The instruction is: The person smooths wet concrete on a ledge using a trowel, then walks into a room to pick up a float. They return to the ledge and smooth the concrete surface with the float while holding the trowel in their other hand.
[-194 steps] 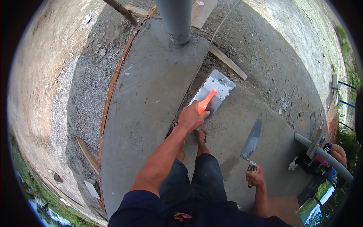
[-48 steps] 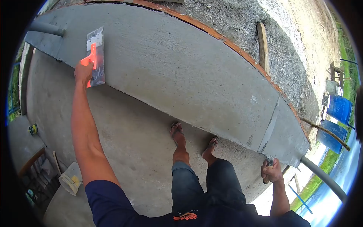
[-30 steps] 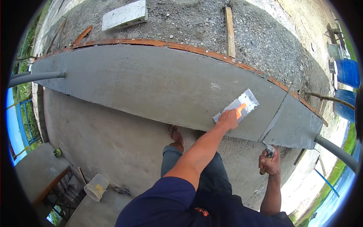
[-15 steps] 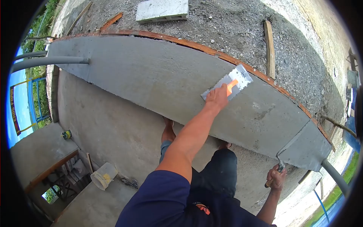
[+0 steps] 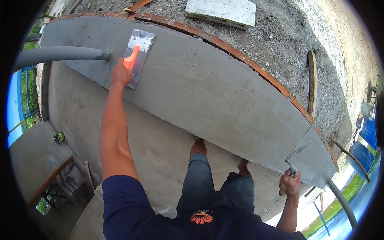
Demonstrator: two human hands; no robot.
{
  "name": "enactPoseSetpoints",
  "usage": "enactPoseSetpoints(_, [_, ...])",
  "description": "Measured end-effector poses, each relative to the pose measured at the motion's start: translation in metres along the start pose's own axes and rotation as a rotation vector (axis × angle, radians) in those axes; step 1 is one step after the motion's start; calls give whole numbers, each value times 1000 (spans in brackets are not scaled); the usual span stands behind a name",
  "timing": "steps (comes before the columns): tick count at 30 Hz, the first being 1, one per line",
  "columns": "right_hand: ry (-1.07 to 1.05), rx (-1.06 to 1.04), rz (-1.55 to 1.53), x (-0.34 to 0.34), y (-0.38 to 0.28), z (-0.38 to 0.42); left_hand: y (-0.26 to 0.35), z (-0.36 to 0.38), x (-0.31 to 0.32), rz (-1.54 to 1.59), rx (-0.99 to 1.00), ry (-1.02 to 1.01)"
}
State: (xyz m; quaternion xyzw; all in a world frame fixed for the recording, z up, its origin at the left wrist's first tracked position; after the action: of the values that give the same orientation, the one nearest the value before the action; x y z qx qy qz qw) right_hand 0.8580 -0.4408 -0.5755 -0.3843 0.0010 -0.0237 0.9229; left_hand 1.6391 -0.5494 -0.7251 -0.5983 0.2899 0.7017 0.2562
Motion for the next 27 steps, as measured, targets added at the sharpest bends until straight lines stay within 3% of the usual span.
enactPoseSetpoints(3, [-93, 79, 72, 25, 7, -10, -38, -16, -36, -15, 142, 11])
enactPoseSetpoints(5, [-41, 204, 296, 40, 7, -12, -42, -34, 5, 146, 199, -101])
enactPoseSetpoints(9, [-197, 262, 343, 77, 23, -10, -68, -9, 60, 488, -66, -346])
enactPoseSetpoints(12, [-334, 264, 311, 90, 42, -3, -39, 61, 61, 581, -144, -433])
enactPoseSetpoints(16, [-401, 246, 182, 73, 50, 16, 86, 179, 65, 584, -162, -363])
enactPoseSetpoints(19, [-398, 220, 108, 22, 57, 39, 221, 281, 61, 558, -2, -437])
enactPoseSetpoints(22, [-309, 220, -10, -55, 63, 70, 319, 362, 121, 525, 184, -444])
enactPoseSetpoints(24, [-225, 270, -120, -118, 76, 91, 418, 442, 127, 563, 244, -589])
enactPoseSetpoints(27, [-39, 246, -212, -210, 89, 123, 555, 577, 162, 321, 564, -768])
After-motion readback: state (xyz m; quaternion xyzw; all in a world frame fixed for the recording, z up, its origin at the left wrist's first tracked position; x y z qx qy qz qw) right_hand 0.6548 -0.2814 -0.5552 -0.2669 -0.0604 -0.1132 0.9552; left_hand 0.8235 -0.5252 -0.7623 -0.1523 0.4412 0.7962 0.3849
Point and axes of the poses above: each hand's wrist, its own z-axis away from the middle knuckle, its own x-axis out of the palm, y = z × x, the point moved 8 cm from there along -z, towards the middle knuckle, and after that the axes turned 8 degrees about y, right-handed, at the moved point
